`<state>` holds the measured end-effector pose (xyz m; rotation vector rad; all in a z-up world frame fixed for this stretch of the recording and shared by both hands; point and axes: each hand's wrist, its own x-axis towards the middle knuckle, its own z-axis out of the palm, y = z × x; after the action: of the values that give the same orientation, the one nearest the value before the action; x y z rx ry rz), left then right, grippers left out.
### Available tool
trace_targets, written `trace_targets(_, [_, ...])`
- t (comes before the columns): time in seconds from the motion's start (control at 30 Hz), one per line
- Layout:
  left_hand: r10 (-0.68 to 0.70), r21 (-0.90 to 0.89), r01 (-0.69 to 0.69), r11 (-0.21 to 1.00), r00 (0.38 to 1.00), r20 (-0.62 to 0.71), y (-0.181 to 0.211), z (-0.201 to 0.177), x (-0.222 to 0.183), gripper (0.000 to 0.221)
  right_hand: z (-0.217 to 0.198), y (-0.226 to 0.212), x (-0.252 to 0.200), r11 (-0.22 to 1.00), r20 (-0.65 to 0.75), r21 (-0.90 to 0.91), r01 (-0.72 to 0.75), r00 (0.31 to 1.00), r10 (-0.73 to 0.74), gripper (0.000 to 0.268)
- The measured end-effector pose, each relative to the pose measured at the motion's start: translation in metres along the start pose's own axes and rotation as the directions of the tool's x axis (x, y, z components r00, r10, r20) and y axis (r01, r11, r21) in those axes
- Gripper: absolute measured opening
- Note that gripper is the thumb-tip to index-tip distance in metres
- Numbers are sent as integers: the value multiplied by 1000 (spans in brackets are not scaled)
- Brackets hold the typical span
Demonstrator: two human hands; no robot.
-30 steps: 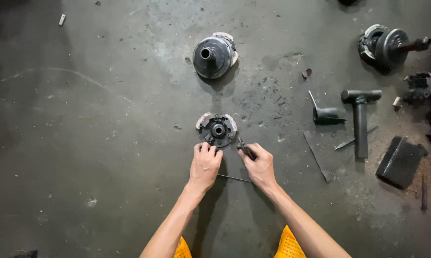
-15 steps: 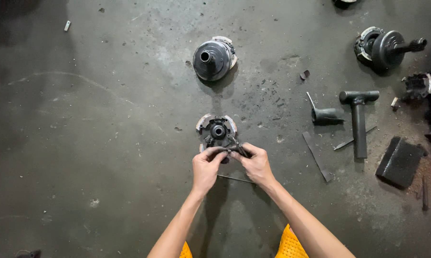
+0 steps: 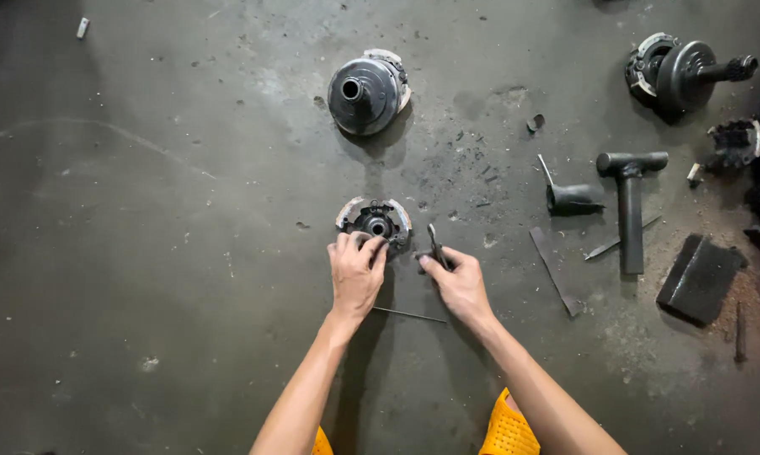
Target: Disassembling and inspecting a motorcycle clutch assembly using pliers
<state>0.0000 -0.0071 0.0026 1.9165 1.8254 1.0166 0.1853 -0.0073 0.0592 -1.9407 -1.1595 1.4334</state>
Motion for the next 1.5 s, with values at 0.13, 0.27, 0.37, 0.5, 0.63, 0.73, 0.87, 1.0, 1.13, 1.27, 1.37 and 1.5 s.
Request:
trace_targets(0.13, [-24,55,23,998,1000,11,-1,8,-2,4,6,13,-1,999,51,18,-34,998,33,13])
trace_targets(0.27, [52,106,-51,993,999,-8,0,4,2,5,9,-5,-5,999,98,36,-34,995,30,14])
trace_targets(0.37, [84,115,-84,990,996,8,-2,1,3,5,14,-24,-7,997,145,71,-30,989,19,23])
trace_targets(0.5, [108,129,-114,985,993,51,-5,4,0,5,17,-12,-6,999,158,14,41,987,-42,33])
trace_targets(0.63, [167,165,-169,972,986,27,-5,4,2,9,21,-16,-15,986,80,-94,135,989,-128,29])
trace_targets(0.73, [187,169,-190,967,982,32,-4,5,1,12,22,-18,-19,938,55,-255,233,972,-227,30])
trace_targets(0.87, [199,200,-195,960,980,-1,-5,7,1,10,25,-10,-14,917,50,-308,255,966,-252,32])
trace_targets(1.0, [212,194,-209,958,977,8,-5,7,0,13,25,-16,-14,918,51,-304,255,967,-251,29])
trace_targets(1.13, [227,204,-224,953,974,6,-7,10,-3,16,29,-2,-8,889,84,-351,294,956,-283,31])
trace_targets(1.27, [267,208,-257,944,964,-17,-7,11,-1,17,27,-8,-8,810,148,-464,358,933,-328,32])
trace_targets(1.37, [263,206,-256,945,965,-10,-10,14,-5,15,19,-56,-31,825,24,-304,477,869,-494,27])
trace_targets(1.5, [258,228,-250,941,966,-3,-24,29,-16,23,35,10,9,707,233,-620,338,941,-245,31])
